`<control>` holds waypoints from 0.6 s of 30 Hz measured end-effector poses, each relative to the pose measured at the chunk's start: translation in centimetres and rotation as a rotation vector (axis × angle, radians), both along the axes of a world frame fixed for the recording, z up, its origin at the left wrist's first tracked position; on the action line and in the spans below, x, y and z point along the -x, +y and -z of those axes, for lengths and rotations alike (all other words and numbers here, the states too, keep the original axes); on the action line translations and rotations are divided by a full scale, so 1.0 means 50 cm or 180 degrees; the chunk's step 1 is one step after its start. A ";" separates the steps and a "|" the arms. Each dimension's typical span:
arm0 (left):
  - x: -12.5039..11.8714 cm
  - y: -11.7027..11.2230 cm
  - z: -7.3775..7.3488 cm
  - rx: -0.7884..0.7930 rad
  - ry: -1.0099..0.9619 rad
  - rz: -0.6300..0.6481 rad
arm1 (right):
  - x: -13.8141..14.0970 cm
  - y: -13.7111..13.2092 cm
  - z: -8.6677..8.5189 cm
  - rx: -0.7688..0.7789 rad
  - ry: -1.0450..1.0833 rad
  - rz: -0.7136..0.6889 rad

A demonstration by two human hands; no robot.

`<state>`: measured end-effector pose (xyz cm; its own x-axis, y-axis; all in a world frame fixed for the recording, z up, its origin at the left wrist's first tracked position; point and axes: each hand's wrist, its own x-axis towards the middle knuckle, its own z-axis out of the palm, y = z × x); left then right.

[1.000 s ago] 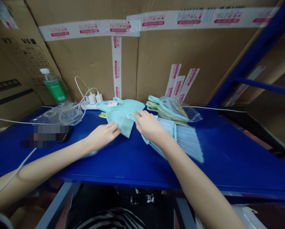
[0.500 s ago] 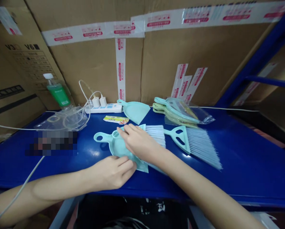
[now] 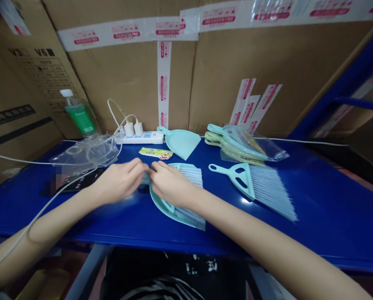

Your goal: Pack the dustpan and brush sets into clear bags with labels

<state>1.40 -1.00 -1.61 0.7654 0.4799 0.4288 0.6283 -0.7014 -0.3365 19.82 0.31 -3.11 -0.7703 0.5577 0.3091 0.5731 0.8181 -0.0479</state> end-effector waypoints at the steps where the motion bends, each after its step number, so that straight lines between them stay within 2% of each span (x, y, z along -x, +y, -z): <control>1: 0.012 0.012 0.001 0.0232 -0.0089 -0.0322 | 0.005 -0.001 0.003 -0.0035 0.0066 0.0011; 2: 0.022 0.022 0.003 0.0520 -0.0213 -0.0594 | 0.008 -0.001 0.008 -0.0060 0.0149 0.0004; 3: 0.029 0.030 0.006 0.0856 -0.0338 -0.0702 | 0.011 -0.002 0.013 -0.0061 0.0264 0.0008; 7: 0.031 0.042 0.017 0.2063 -0.0812 -0.0715 | 0.019 -0.003 0.031 0.0064 0.0711 0.0062; 12: 0.023 0.044 0.029 0.2756 -0.1281 -0.0555 | 0.002 -0.004 0.020 0.0216 0.0537 0.0040; 15: 0.029 0.048 0.032 0.3247 -0.1516 -0.0567 | -0.035 0.002 0.004 0.0491 0.0221 -0.0066; 18: 0.035 0.053 0.035 0.3746 -0.1807 -0.0545 | -0.070 0.010 0.002 0.0913 -0.0133 -0.0069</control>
